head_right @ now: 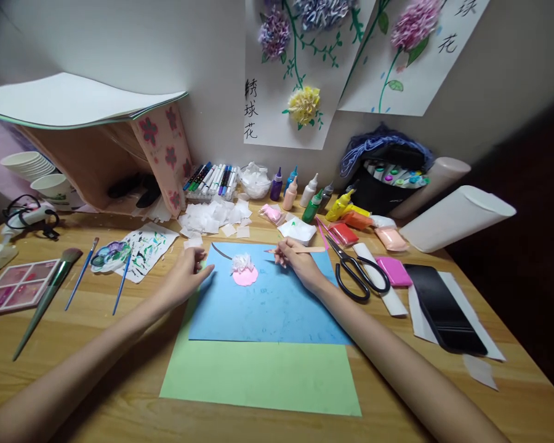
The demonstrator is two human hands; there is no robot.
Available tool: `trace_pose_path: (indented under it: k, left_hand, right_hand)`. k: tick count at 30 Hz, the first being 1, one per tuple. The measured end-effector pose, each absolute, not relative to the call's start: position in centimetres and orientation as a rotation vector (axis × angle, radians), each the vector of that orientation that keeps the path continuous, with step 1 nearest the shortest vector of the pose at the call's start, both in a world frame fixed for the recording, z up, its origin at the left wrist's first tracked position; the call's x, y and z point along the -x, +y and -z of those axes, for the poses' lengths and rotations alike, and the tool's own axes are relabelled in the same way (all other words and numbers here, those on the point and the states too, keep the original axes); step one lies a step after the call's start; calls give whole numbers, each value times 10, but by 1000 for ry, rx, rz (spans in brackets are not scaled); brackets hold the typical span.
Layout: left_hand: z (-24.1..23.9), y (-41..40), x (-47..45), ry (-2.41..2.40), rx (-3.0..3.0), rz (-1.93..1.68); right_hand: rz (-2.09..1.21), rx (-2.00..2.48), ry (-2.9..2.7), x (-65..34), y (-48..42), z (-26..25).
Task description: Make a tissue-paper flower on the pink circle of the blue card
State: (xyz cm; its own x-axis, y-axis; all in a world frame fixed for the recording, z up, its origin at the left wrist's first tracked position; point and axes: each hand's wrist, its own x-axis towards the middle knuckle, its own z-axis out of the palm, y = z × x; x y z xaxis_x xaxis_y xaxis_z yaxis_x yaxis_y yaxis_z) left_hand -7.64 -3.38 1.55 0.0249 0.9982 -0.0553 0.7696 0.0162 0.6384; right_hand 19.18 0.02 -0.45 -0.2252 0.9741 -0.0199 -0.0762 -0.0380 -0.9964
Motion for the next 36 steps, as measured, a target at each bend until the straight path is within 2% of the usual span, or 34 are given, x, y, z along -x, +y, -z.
trace_pose_path:
  k: [6, 11, 14, 16, 21, 23, 26, 28, 36]
  left_hand:
    - [-18, -43, 79, 1523, -1415, -663]
    - [-15, -29, 88, 1578, -1715, -586]
    - [-21, -2, 92, 1620, -1939, -383]
    - [-27, 19, 88, 1451, -2106, -217]
    - [-43, 59, 56, 1282, -2198, -117]
    - [-45, 57, 43, 1274, -2279, -214]
    - [-43, 33, 34, 1246, -2497, -622]
    - [-37, 9, 32, 1226, -2472, -741]
    - [-8, -27, 42, 1291, -2221, -603]
  right_hand:
    - [-1347, 1031, -1116, -190, -22, 16]
    - [-1295, 1065, -1197, -186, -29, 10]
    - [-1252, 1082, -1244, -193, -28, 8]
    - [-1244, 1076, -1239, -196, -29, 9]
    - [-1354, 1046, -1313, -191, -42, 11]
    - [-1402, 1046, -1386, -188, -48, 10]
    - [-1382, 1072, -1473, -185, -52, 7]
    - [-1326, 1085, -1526, -183, -51, 6]
    - [-1051, 1169, -1747, -177, -41, 5]
